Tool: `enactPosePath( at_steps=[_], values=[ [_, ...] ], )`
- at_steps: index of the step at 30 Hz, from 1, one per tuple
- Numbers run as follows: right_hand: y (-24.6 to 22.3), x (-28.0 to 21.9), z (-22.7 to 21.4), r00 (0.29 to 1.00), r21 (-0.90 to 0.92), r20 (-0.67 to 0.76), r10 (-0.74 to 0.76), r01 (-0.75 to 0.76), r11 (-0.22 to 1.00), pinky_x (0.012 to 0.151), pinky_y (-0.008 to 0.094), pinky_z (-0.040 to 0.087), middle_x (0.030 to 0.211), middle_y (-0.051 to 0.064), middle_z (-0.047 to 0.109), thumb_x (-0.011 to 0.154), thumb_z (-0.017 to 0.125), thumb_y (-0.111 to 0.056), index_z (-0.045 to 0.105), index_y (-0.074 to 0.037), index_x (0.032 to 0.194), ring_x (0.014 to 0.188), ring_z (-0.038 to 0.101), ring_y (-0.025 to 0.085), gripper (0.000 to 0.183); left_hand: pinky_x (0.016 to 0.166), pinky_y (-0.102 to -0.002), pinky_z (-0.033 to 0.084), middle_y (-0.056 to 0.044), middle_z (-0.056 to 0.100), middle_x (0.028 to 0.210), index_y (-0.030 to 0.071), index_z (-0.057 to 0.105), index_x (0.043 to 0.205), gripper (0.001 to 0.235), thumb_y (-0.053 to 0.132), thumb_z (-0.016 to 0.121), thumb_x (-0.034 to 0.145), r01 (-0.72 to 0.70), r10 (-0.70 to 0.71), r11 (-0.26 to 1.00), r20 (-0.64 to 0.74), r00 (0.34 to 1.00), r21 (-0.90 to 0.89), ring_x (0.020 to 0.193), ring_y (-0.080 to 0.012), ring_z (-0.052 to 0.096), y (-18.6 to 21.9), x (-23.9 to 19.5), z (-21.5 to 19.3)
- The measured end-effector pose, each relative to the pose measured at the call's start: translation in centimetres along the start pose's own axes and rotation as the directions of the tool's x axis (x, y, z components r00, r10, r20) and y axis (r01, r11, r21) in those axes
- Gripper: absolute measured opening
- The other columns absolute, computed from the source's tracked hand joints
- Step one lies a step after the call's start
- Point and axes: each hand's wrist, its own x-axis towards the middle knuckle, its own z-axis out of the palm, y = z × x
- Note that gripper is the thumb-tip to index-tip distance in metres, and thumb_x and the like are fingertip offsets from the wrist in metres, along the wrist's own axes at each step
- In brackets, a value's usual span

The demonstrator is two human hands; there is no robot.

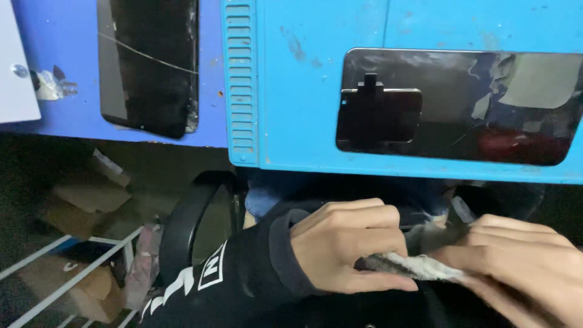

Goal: The recorder cleans a smartphone screen with a cloth and solvent, then applies adhesive tape across the surface.

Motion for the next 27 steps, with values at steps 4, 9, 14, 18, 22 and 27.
enactPosePath(
  at_steps=[4,9,14,18,22,27],
  values=[
    [1.7,-1.2,-0.8,0.997,-0.089,0.043,0.067,-0.063,0.994,0.067,0.030,0.058,0.079,-0.004,0.076,0.073,0.091,-0.028,0.080,-0.017,0.104,0.075,0.065,0.013,0.035,0.075,-0.027,0.055,-0.005,0.066,0.101,0.006,0.066,0.103,0.029,0.032,0.078,0.097,0.100,-0.096,0.984,0.033,0.995,-0.150,0.087,-0.0184,0.067,1.6,0.8,-1.0],
    [-0.8,1.7,-2.5,0.970,-0.056,-0.160,-0.184,0.177,0.983,0.066,0.028,0.058,0.088,0.001,0.077,0.074,0.085,-0.023,0.073,-0.012,0.102,0.074,0.072,0.014,0.032,0.082,-0.030,0.056,-0.007,0.068,0.099,0.005,0.061,0.122,0.042,0.028,0.077,0.091,0.260,-0.230,0.909,0.128,0.965,-0.325,0.089,-0.0202,0.071,3.6,2.1,-2.1],
    [-4.8,5.2,-5.4,0.944,-0.193,-0.235,-0.231,0.187,0.963,0.065,0.028,0.058,0.086,0.000,0.074,0.079,0.084,-0.022,0.074,-0.013,0.102,0.074,0.075,0.016,0.027,0.081,-0.030,0.055,-0.009,0.065,0.097,0.003,0.064,0.112,0.025,0.023,0.072,0.100,0.047,-0.042,0.982,0.034,0.999,-0.182,0.090,-0.0222,0.069,3.3,0.5,-2.7],
    [-9.0,10.4,-9.2,0.875,-0.370,-0.252,-0.414,0.308,0.876,0.062,0.031,0.056,0.085,0.002,0.072,0.082,0.079,-0.020,0.072,-0.012,0.100,0.073,0.073,0.020,0.021,0.078,-0.030,0.052,-0.010,0.060,0.089,0.001,0.063,0.100,0.018,0.018,0.066,0.102,0.039,-0.042,0.998,-0.058,0.997,-0.048,0.085,-0.0212,0.068,1.5,-1.3,-3.1],
    [-10.8,14.3,-11.5,0.817,-0.477,-0.195,-0.543,0.404,0.780,0.058,0.035,0.053,0.084,0.005,0.069,0.084,0.072,-0.017,0.068,-0.010,0.097,0.072,0.069,0.025,0.015,0.071,-0.027,0.051,-0.007,0.061,0.079,0.001,0.063,0.100,0.019,0.019,0.067,0.103,0.110,-0.114,0.993,-0.101,0.988,-0.038,0.076,-0.0165,0.069,2.5,-1.8,-4.5],
    [-12.8,20.3,-12.4,0.878,-0.504,-0.326,-0.350,0.152,0.850,0.055,0.033,0.054,0.076,0.001,0.069,0.091,0.079,-0.022,0.061,-0.011,0.089,0.066,0.068,0.018,0.021,0.063,-0.025,0.051,-0.006,0.068,0.078,0.000,0.067,0.104,0.020,0.019,0.072,0.102,0.064,-0.082,0.991,-0.148,0.986,-0.122,0.069,-0.0132,0.068,0.2,-4.8,-5.2]
  ],
)
